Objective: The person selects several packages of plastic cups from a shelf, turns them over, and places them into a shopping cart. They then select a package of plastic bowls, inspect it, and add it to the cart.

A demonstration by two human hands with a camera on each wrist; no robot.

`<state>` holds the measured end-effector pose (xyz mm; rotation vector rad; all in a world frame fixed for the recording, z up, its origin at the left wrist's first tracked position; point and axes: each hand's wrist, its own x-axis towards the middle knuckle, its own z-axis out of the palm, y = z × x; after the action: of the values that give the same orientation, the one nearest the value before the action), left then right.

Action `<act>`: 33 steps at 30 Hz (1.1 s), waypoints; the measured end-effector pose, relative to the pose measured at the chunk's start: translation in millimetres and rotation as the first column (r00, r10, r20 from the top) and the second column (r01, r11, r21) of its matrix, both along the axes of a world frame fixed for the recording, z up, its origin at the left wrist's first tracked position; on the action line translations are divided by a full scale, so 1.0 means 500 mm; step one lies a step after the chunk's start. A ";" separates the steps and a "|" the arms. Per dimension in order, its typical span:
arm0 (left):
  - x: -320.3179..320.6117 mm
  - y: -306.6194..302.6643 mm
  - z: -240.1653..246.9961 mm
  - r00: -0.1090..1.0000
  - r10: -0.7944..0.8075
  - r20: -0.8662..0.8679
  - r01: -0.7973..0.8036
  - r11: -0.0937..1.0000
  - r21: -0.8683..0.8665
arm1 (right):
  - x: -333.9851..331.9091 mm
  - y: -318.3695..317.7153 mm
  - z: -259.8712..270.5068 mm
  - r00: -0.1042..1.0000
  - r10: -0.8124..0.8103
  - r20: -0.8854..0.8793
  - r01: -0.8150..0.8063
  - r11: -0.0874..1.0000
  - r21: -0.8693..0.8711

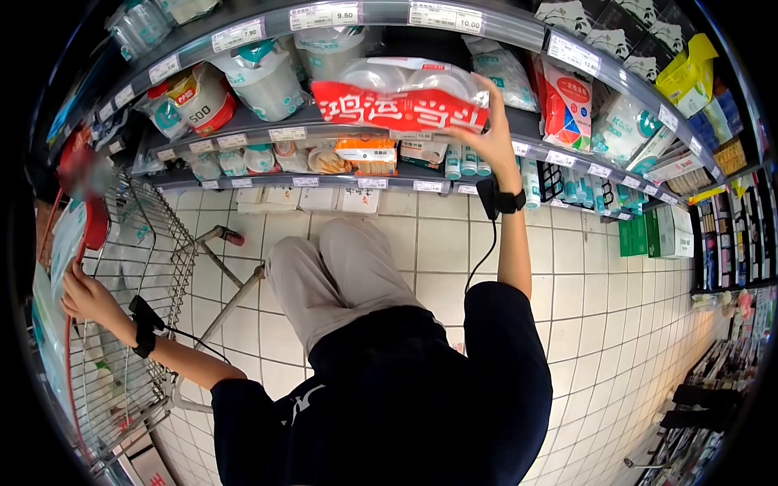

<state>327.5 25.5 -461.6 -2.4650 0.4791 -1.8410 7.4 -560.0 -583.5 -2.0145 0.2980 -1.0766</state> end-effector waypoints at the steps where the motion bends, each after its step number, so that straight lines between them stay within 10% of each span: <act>1: -0.001 -0.003 0.001 1.000 0.006 0.021 -0.006 1.000 0.003 | 0.000 -0.017 -0.004 0.998 0.050 0.041 -0.053 0.995 0.090; 23: -0.010 -0.011 -0.001 0.998 -0.039 -0.040 0.037 0.997 -0.061 | 0.117 -0.227 -0.024 0.980 -0.199 -0.025 0.194 0.912 0.362; 30: -0.025 -0.025 0.010 0.999 -0.038 -0.008 0.037 0.996 -0.084 | 0.202 -0.025 0.017 0.627 -0.536 0.565 0.674 0.737 -0.049; 33: -0.036 -0.030 0.016 0.999 -0.023 -0.035 0.019 0.995 -0.103 | 0.264 0.083 0.025 0.710 -0.352 0.609 0.589 0.772 -0.240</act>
<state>309.5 10.7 -453.6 -2.5721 0.4236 -1.8781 139.6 -518.5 -571.1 -1.9228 0.3264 -2.1570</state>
